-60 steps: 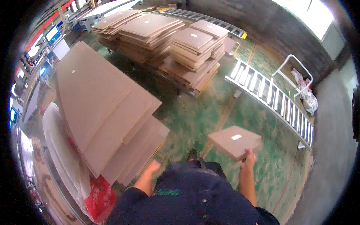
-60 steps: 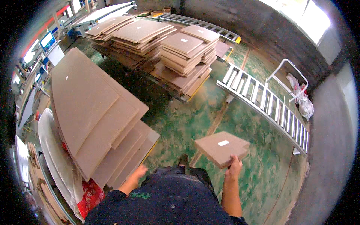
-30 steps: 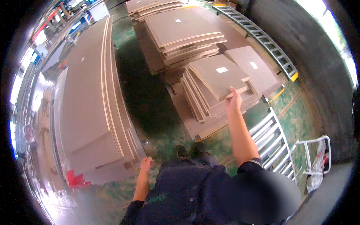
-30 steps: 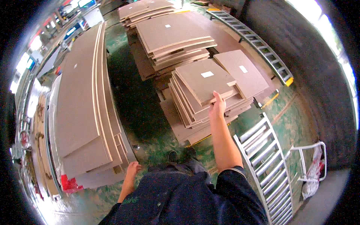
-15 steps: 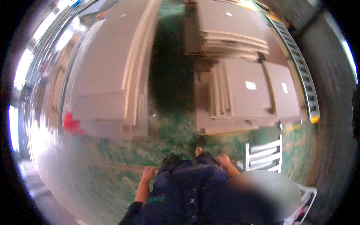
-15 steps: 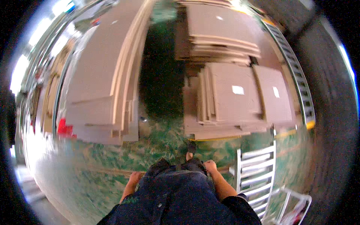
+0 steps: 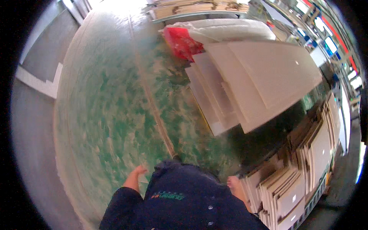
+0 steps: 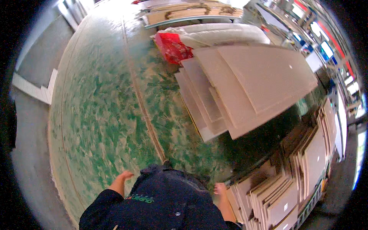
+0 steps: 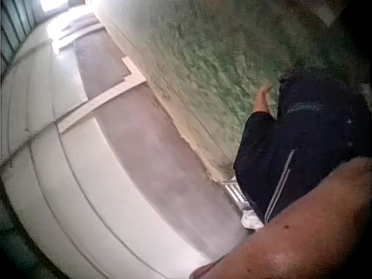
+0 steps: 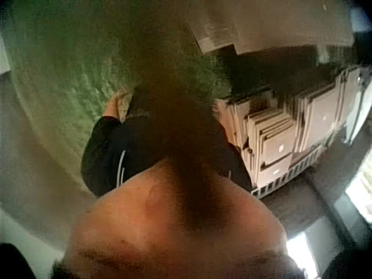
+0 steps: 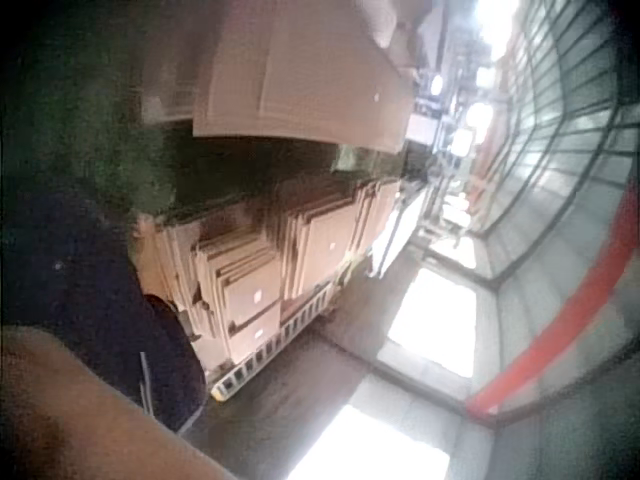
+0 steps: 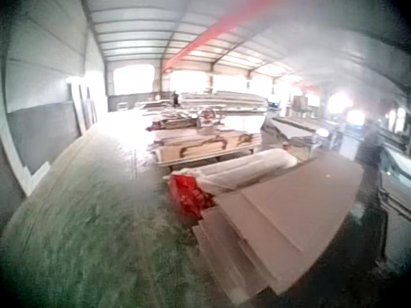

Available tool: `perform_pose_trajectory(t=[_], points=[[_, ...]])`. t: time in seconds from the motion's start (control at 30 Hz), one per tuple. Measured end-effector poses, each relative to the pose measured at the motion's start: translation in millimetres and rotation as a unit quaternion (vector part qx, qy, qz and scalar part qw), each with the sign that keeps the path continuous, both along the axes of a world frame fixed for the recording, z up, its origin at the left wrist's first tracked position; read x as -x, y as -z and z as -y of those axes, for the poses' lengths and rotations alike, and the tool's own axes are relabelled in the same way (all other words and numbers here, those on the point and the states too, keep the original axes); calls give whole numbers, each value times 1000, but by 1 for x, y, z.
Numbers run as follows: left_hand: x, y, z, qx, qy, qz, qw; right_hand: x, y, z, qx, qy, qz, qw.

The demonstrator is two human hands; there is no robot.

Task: The person cleans wood dust off a large panel using a scraper tool, then picks up processed wood panels from a table and stacks them on a nearby cart.

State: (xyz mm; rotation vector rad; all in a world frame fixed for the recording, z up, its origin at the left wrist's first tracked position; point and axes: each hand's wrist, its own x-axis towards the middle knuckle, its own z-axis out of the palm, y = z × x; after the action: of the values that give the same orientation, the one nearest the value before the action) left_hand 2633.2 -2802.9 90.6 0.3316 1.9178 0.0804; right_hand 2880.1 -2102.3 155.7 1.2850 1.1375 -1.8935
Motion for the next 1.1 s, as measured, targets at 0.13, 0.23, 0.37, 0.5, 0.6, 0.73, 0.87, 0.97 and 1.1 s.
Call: perform_pose_trajectory(t=[0.13,0.23,0.37,0.5,0.6,0.73,0.87,0.97,1.1], points=[[50,-13,5,29,-197,42,979,85,4,84,-364,-102,-225,898],[60,1,52,-56,-479,128,866,183,-91,115,-266,-24,-190,945],[158,-26,-58,-95,-492,87,861,218,-61,63,-366,-678,-193,607],[282,-110,-135,-177,-471,-12,864,314,-38,56,-185,-312,120,924],[349,-125,-118,-239,-516,-6,822,431,-10,77,-182,-335,152,912],[446,-178,-94,-200,-540,-47,816,656,9,135,-398,-593,-249,654],[505,-186,-32,-248,-581,19,775,892,-105,212,-306,-434,-208,821],[510,-29,85,-316,64,-187,928,1002,-158,257,-256,-384,-302,834],[571,20,106,-220,-51,-170,959,1107,-131,272,-304,-374,-333,810]])
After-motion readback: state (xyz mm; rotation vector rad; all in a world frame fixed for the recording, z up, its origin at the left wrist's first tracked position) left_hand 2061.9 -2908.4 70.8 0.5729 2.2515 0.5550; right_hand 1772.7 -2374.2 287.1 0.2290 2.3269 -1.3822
